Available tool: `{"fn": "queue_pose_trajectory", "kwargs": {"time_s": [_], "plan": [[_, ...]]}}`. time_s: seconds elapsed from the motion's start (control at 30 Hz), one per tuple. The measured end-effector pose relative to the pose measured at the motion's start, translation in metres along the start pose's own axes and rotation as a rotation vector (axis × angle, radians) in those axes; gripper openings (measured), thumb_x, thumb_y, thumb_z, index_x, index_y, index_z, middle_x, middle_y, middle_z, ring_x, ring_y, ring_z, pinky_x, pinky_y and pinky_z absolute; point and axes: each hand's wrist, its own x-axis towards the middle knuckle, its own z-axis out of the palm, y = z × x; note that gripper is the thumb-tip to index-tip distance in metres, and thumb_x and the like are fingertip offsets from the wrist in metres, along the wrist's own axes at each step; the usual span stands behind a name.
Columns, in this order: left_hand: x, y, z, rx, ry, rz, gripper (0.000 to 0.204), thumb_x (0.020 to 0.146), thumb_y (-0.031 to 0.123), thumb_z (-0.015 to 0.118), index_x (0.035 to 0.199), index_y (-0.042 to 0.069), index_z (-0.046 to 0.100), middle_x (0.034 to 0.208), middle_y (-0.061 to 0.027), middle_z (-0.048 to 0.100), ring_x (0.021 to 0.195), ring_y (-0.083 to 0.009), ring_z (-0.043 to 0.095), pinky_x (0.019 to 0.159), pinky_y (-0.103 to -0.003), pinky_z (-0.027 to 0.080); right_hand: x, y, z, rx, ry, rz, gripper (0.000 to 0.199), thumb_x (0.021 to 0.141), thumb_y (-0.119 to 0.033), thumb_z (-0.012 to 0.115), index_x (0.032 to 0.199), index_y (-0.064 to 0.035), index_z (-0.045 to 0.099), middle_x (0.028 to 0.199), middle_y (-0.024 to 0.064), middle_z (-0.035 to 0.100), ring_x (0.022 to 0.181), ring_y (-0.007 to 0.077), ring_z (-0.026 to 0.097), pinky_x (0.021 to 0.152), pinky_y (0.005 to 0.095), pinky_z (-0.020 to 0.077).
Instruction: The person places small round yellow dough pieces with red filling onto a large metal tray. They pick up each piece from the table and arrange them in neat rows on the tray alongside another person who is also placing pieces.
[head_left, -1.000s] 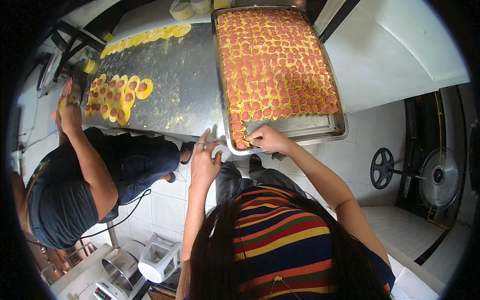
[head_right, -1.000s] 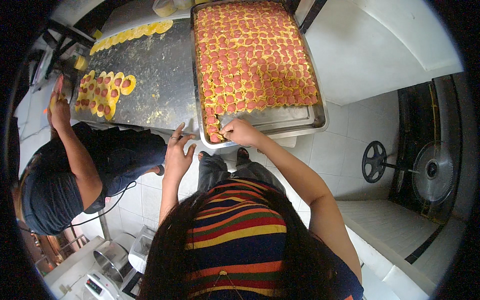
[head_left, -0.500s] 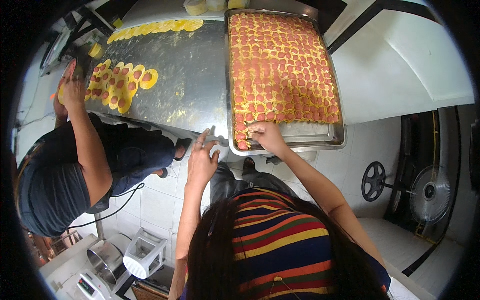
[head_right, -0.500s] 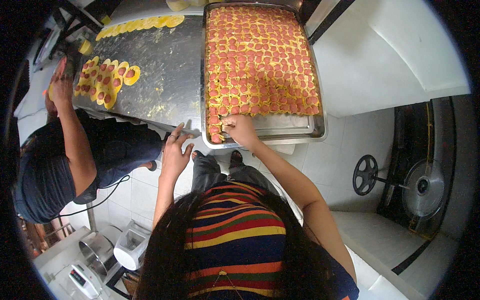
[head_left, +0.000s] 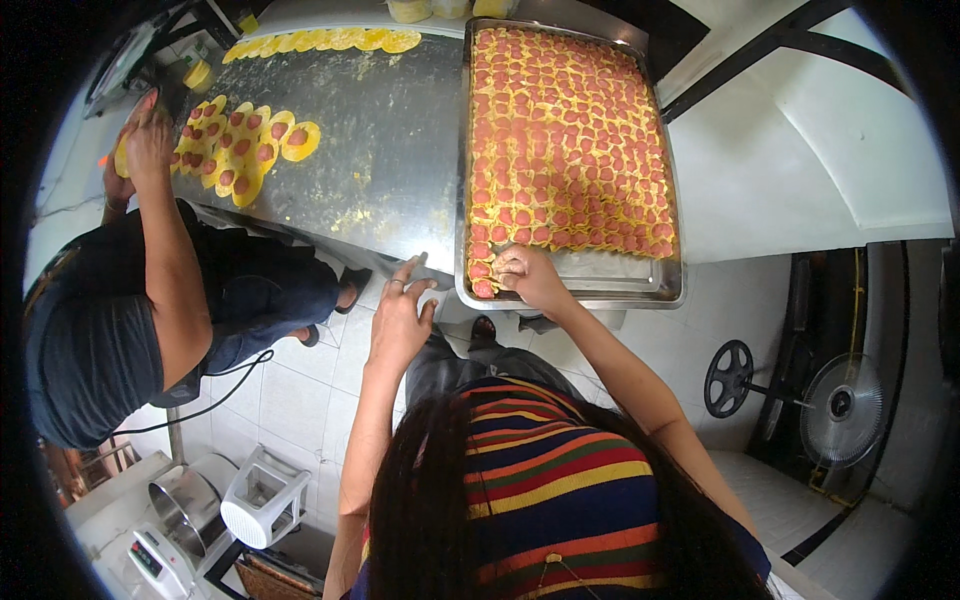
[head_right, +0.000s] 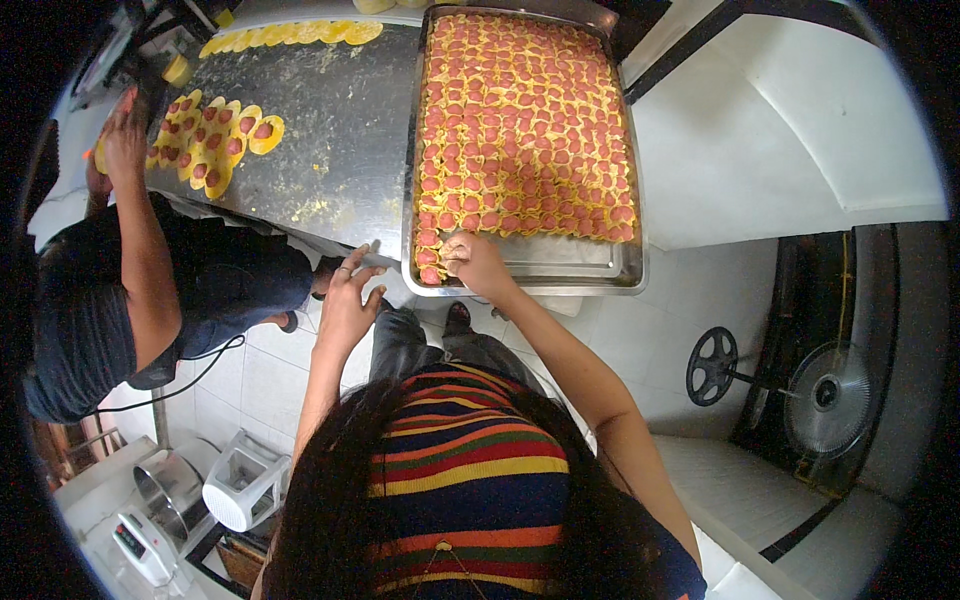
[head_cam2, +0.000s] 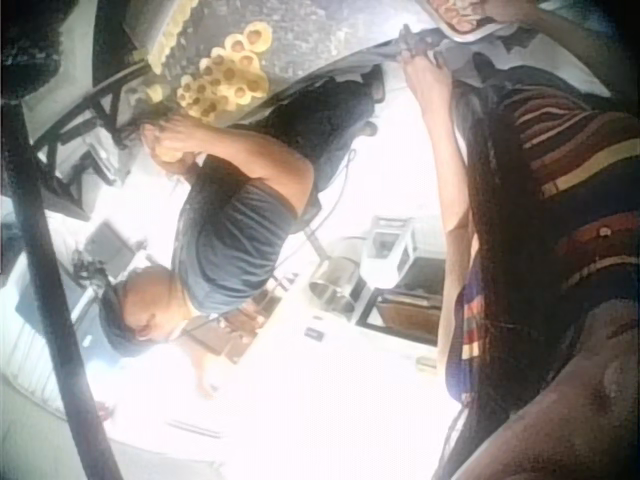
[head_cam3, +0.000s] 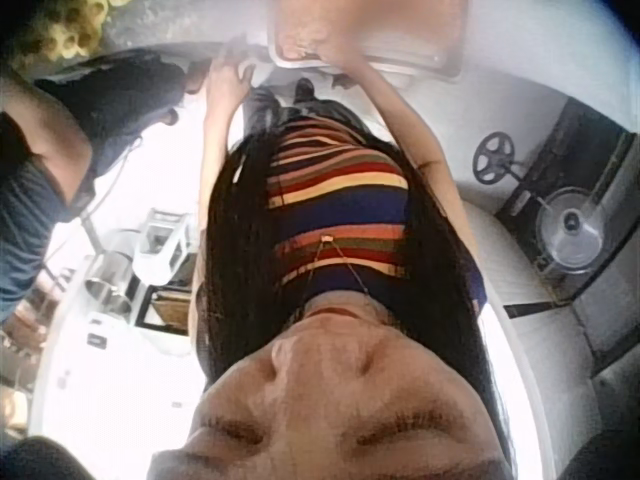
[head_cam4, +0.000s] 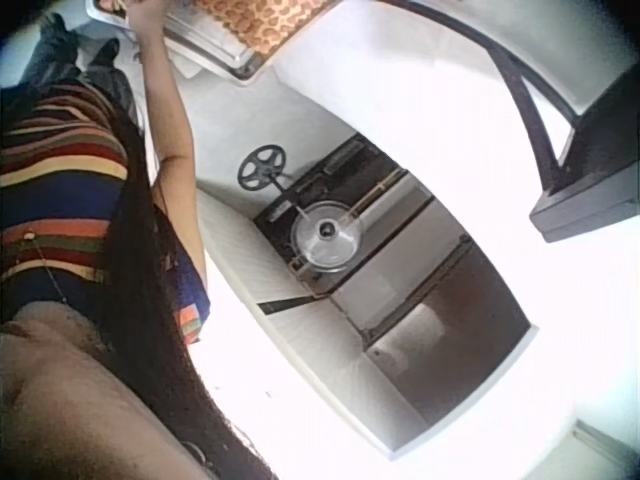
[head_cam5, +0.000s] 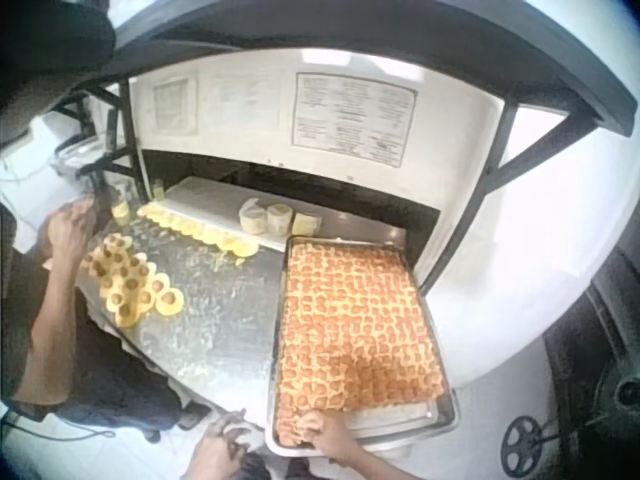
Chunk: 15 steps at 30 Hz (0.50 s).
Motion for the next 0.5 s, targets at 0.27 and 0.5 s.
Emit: {"fn": "queue_pose_trajectory", "kwargs": {"time_s": [0.27, 0.5], "plan": [[-0.002, -0.002, 0.000, -0.015, 0.021, 0.005, 0.024, 0.076, 0.006, 0.064, 0.100, 0.005, 0.064, 0.131, -0.0100, 0.047, 0.115, -0.0317, 0.049, 0.092, -0.039, 0.044, -0.011, -0.011, -0.004, -0.260, -0.043, -0.010, 0.019, 0.078, 0.005, 0.058, 0.097, 0.0035, 0.060, 0.092, 0.0104, 0.065, 0.084, 0.0150, 0.062, 0.076, 0.0276, 0.0489], [-0.001, 0.002, 0.000, -0.044, 0.012, 0.003, 0.025, 0.075, 0.005, 0.065, 0.100, 0.004, 0.064, 0.130, -0.0123, 0.048, 0.114, -0.0338, 0.049, 0.093, -0.040, 0.043, -0.005, -0.009, -0.008, -0.098, -0.161, 0.021, 0.025, 0.077, 0.003, 0.056, 0.101, 0.0045, 0.062, 0.095, 0.0154, 0.067, 0.086, 0.0204, 0.064, 0.076, 0.0302, 0.0503]]}}
